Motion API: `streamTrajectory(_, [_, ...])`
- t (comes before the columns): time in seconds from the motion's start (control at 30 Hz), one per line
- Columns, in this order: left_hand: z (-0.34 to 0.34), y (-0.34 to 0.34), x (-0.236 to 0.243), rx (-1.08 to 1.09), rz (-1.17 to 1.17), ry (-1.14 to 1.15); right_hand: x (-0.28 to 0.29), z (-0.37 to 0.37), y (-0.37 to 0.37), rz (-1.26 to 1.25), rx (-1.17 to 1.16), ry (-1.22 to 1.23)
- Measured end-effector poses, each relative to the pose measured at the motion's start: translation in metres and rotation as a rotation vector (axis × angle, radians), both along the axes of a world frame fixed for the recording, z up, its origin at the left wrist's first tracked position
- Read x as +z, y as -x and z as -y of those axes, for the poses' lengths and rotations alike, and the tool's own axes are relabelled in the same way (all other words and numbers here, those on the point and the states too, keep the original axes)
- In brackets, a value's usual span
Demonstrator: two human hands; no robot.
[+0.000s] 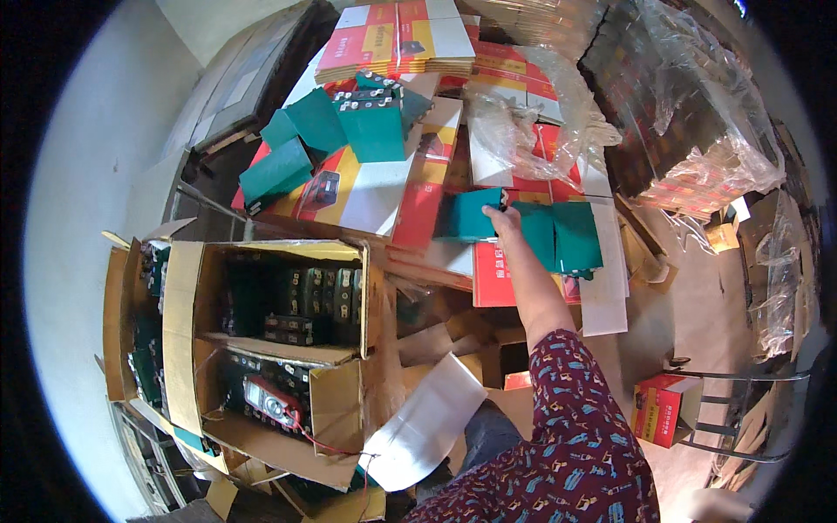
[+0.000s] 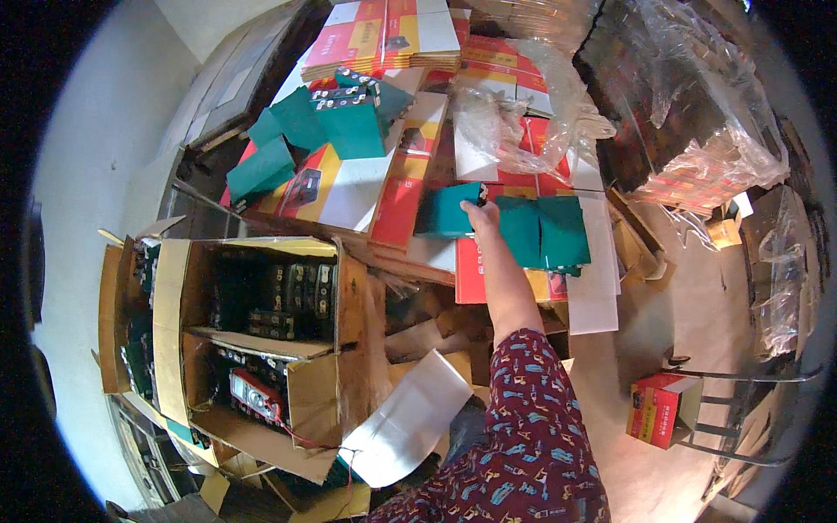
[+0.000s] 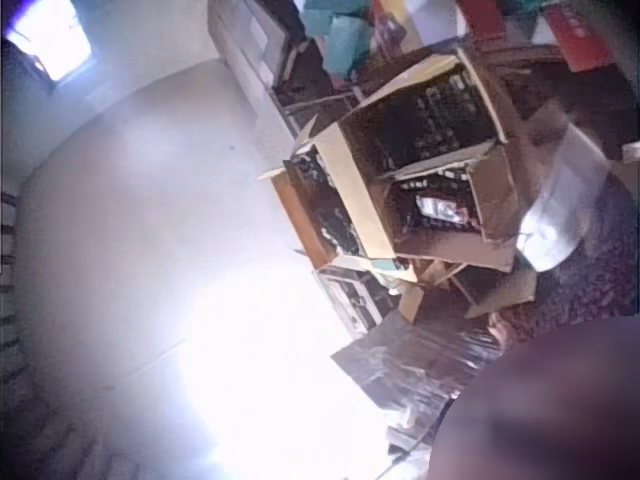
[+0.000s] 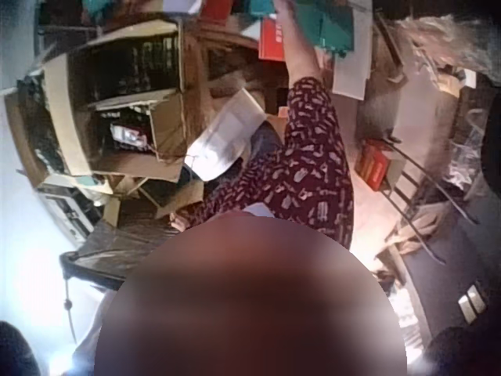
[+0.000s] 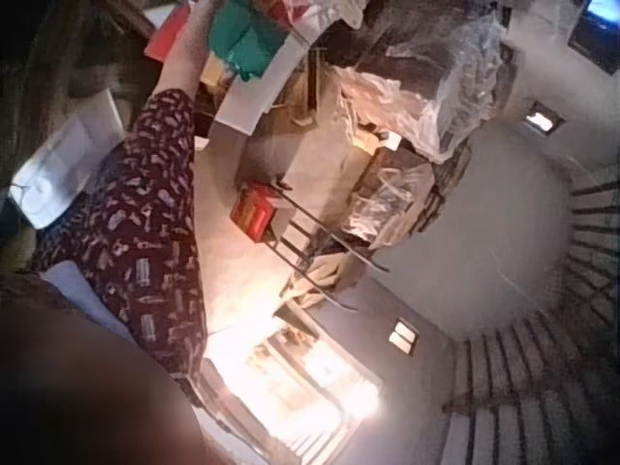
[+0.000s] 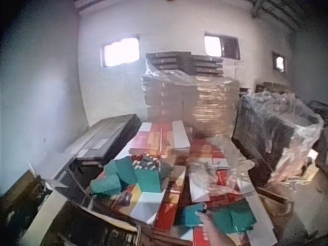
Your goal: The person uses a multimeter to test small green electronic modules taken from cardboard boxes. They connect the multimeter probes to terminals on each module, observe the display, then place the tested modules into a separate box on a hand truck. The process repeats for multiple units.
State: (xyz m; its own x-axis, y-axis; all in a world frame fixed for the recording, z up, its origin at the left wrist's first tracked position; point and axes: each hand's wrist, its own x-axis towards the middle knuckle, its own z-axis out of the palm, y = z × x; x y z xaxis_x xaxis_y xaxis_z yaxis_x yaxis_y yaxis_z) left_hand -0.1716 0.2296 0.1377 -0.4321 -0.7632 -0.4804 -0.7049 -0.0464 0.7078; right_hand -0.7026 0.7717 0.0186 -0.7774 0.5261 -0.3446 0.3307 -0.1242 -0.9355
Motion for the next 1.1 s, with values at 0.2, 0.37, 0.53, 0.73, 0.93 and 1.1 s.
streamTrajectory(0.2, [-0.006,0.025,-0.009,-0.023,0.06,-0.027,-0.066,-0.025,0.025,0.295,0.034,-0.475])
streamTrajectory(0.37, [-0.009,0.037,-0.009,-0.051,0.077,-0.035,-0.06,-0.039,0.018,0.299,0.123,-0.303])
streamTrajectory(0.53, [-0.007,0.038,-0.005,-0.055,0.077,-0.021,-0.052,-0.011,0.001,0.25,-0.049,-0.288])
streamTrajectory(0.73, [-0.002,0.042,-0.012,-0.113,0.061,-0.054,-0.045,-0.018,-0.025,0.017,0.037,-0.17])
streamTrajectory(0.93, [0.009,0.018,-0.01,-0.116,0.009,-0.064,-0.036,0.022,-0.044,0.343,0.012,-0.837])
streamTrajectory(1.1, [0.019,-0.017,-0.004,-0.06,-0.02,-0.059,-0.034,0.046,-0.083,0.125,-0.025,-0.48])
